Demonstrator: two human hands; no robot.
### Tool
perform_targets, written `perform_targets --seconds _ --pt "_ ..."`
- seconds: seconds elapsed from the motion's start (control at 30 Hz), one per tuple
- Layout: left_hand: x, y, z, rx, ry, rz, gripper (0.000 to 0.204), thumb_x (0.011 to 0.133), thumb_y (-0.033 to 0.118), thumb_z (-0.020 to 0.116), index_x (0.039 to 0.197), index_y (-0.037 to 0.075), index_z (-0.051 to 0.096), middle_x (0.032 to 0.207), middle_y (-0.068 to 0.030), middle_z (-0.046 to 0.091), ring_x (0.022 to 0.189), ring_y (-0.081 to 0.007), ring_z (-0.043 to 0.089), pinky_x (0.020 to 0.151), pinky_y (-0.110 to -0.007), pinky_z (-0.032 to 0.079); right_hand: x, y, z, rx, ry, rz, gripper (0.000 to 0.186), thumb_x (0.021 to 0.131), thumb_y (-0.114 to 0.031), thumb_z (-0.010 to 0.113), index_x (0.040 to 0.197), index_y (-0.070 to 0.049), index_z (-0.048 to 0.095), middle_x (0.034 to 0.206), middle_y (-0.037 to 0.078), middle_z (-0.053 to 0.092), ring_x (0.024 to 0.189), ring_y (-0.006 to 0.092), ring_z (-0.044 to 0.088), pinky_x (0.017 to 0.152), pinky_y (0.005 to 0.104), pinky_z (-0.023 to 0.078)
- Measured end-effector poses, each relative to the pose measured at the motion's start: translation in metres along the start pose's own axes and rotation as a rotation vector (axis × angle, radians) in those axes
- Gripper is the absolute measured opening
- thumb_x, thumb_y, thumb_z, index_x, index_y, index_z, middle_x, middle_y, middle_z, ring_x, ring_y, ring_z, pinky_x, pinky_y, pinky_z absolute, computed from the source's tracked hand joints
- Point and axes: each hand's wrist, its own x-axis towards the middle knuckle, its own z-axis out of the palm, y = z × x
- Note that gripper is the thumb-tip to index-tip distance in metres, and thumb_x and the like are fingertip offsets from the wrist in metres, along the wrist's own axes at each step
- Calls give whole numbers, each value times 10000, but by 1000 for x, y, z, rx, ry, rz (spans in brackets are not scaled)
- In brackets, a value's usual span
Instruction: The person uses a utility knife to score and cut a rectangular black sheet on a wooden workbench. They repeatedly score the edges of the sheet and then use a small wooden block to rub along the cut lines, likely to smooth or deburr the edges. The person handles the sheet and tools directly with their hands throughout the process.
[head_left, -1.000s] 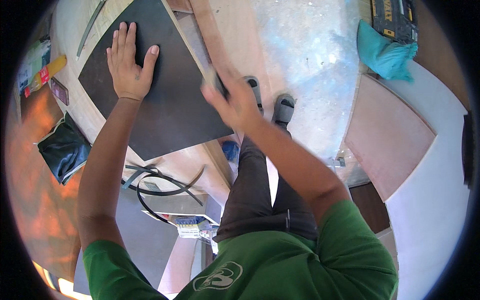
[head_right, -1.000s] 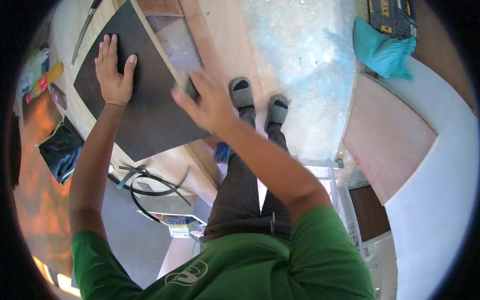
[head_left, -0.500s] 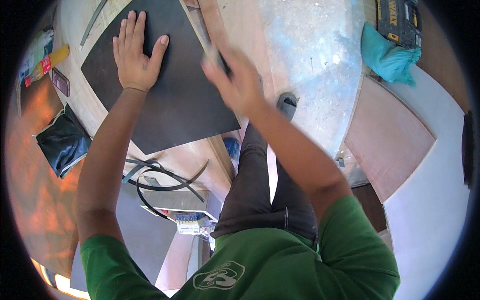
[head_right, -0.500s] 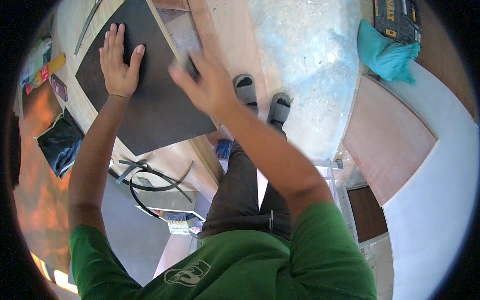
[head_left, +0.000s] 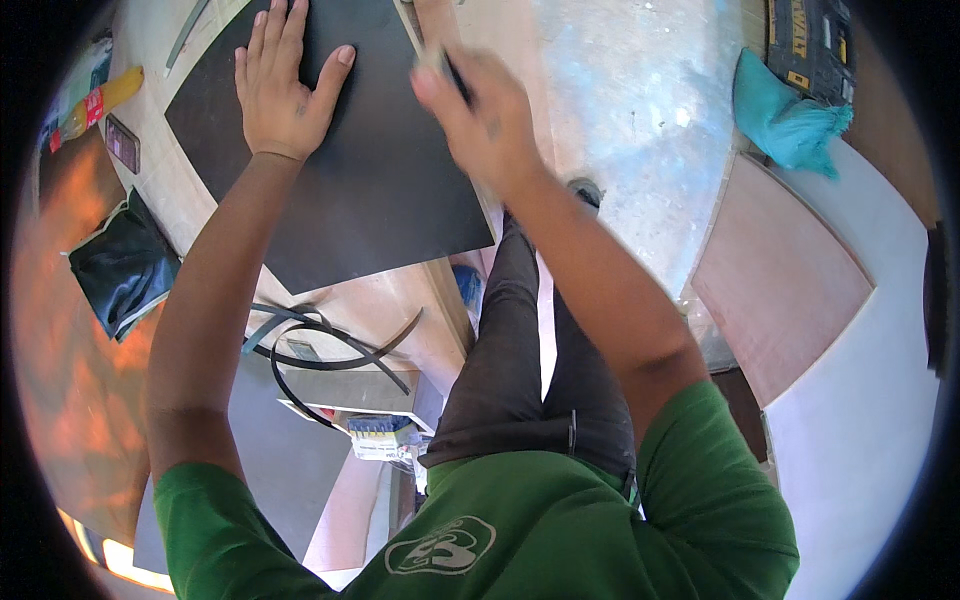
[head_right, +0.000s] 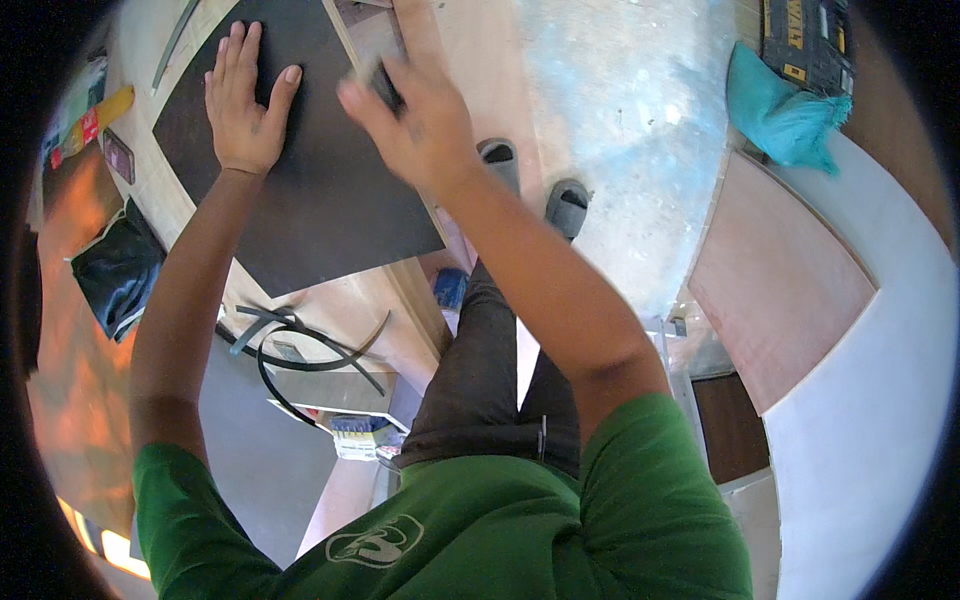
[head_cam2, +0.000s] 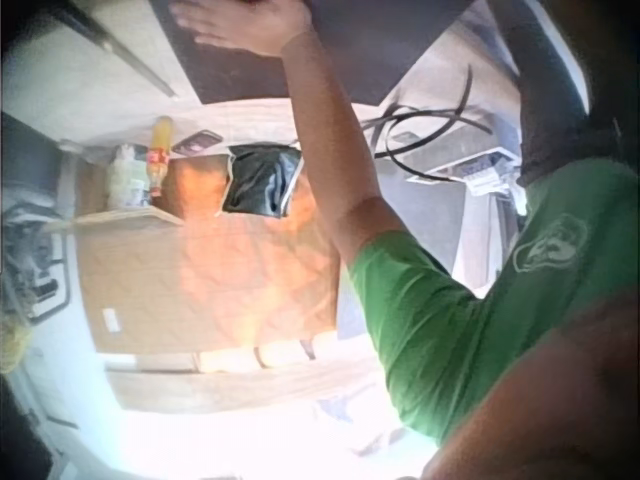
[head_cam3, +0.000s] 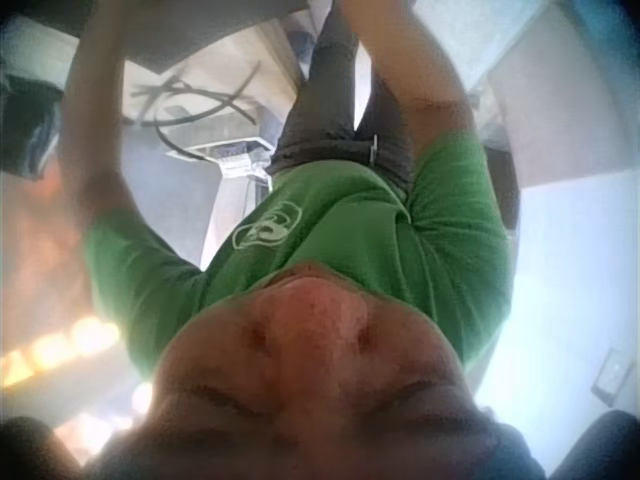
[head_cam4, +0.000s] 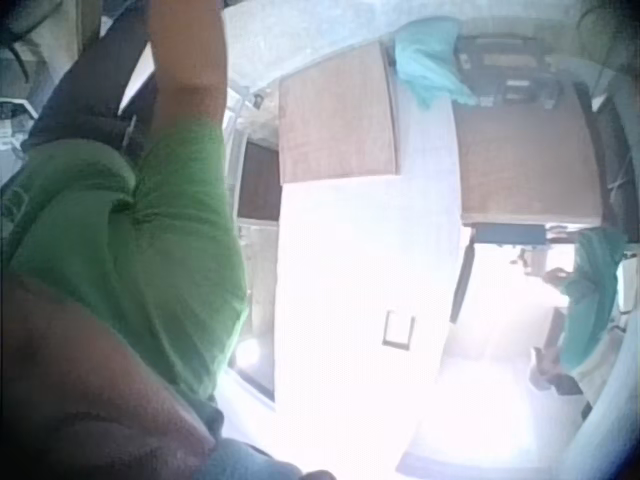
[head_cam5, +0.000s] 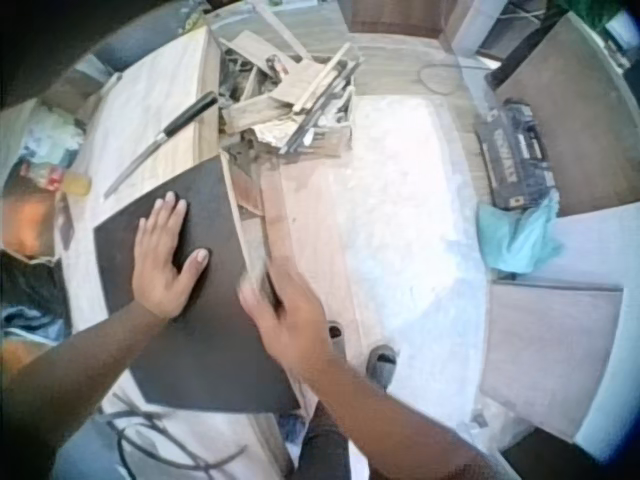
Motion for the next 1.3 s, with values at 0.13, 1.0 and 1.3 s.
perform_targets --seconds 0.13,1.0,1.3 --pt "-6 -3 2 16 -8 -5 711 990 550 573 1567 161 431 1647 -139 368 1543 -347 293 1237 -583 174 -21 -14 -2 -22 22 -2 497 924 -429 723 1134 20 681 1054 220 677 956 383 652 841 405 514" --pt "3 7 -8 18 -74 -87 745 961 520 599 1582 155 406 1661 -115 348 1550 -316 280 1248 -556 152 124 -33 20 21 28 -211 421 979 -364 676 1162 15 668 939 201 667 903 314 664 787 380 505" --pt "-3 7 -19 24 -142 -169 769 945 510 613 1583 140 398 1662 -125 341 1549 -341 274 1240 -574 150 2 -8 3 -25 7 -118 472 1001 -347 638 1235 62 653 971 187 672 908 291 670 798 361 511"
